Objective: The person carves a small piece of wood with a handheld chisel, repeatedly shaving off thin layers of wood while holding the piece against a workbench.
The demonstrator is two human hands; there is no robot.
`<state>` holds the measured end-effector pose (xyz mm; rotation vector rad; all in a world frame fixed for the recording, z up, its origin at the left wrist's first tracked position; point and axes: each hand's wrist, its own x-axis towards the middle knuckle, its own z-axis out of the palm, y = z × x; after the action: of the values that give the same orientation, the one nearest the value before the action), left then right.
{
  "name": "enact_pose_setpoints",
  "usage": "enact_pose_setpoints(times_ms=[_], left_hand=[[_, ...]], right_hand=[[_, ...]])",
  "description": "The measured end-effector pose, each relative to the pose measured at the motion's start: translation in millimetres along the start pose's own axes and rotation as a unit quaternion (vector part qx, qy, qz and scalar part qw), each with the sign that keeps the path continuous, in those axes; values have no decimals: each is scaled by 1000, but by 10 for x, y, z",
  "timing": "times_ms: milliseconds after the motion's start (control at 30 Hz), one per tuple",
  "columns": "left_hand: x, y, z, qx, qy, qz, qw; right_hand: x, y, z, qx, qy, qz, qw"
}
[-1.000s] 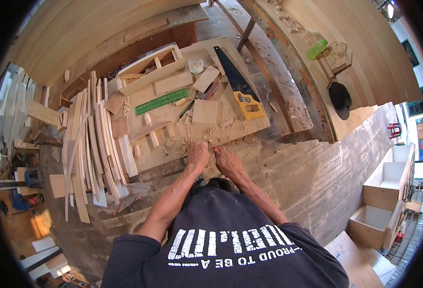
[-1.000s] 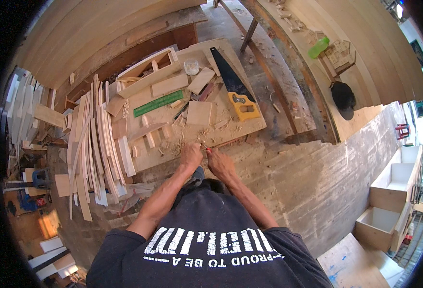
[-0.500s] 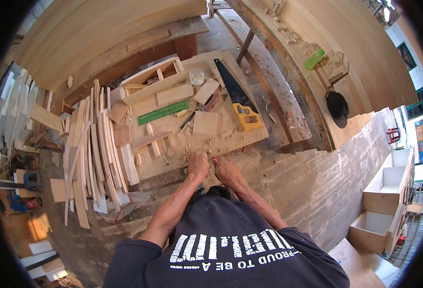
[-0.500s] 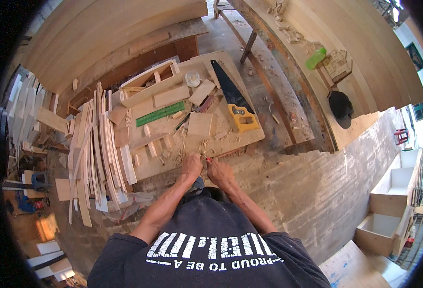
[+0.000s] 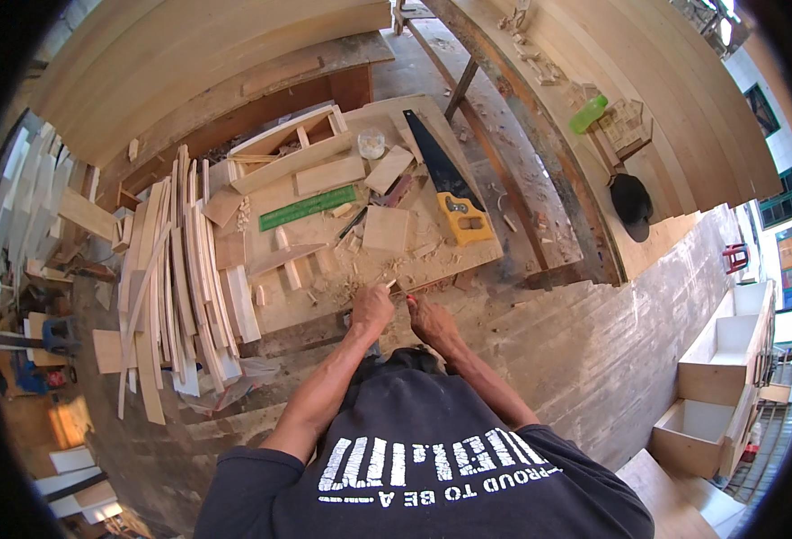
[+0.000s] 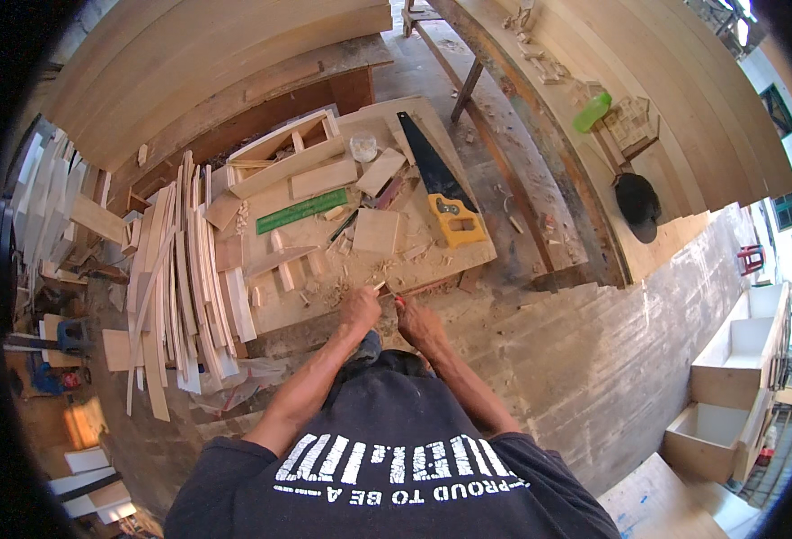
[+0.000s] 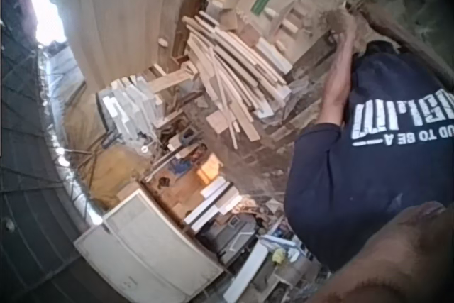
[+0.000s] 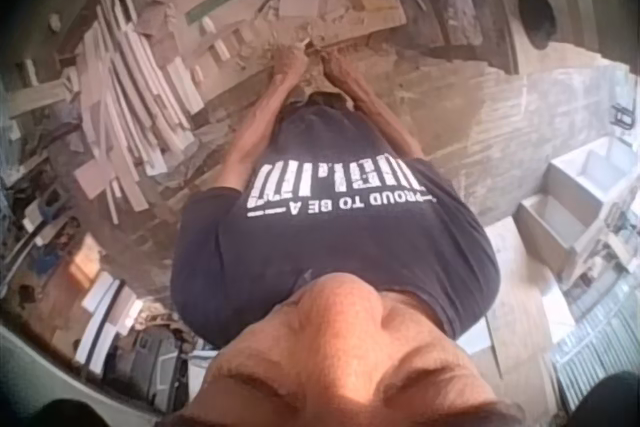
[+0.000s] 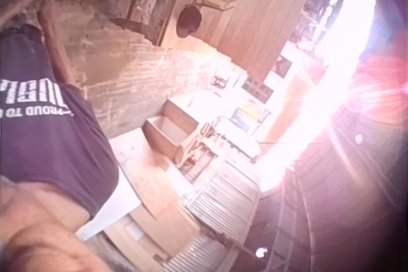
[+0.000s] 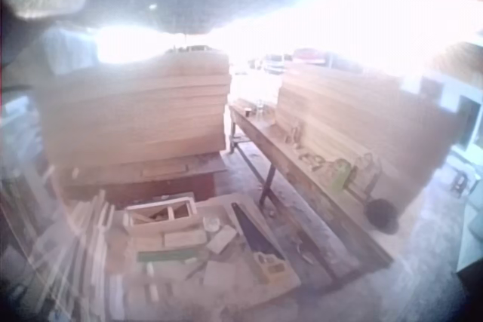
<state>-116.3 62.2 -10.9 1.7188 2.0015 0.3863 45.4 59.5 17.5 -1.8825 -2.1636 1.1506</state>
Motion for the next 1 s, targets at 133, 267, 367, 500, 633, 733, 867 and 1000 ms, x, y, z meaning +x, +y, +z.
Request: enact_pose_setpoints(times_ms=[133,267,367,500,633,733,867,1000], left_hand=[[73,-45,-39,-111,47,-3,993],[127,-154,-182,-222,-36,-88,970],[125,-209,-122,-369,-37,-182,911],[133,-178,-204,-463,-102,-258,842],[197,-248,-159,-577,-129,-335,734],[250,-192,-180,-596,-101,-351,715],[273,-162,-189,-612,-86,-354,701],[278,-63,-210,-598,-73,-365,710]], right_hand=[[238,376,248,130,10,-21,991],[133,322,63,257,-45,15,965],[134,293,89,208,3,-50,977],[82,156,129,71,0,-74,995],[23,-58,90,58,8,-86,995],[55,-108,47,28,11,-79,996],[70,-135,18,9,8,-80,997],[88,-118,29,-4,16,-82,996]])
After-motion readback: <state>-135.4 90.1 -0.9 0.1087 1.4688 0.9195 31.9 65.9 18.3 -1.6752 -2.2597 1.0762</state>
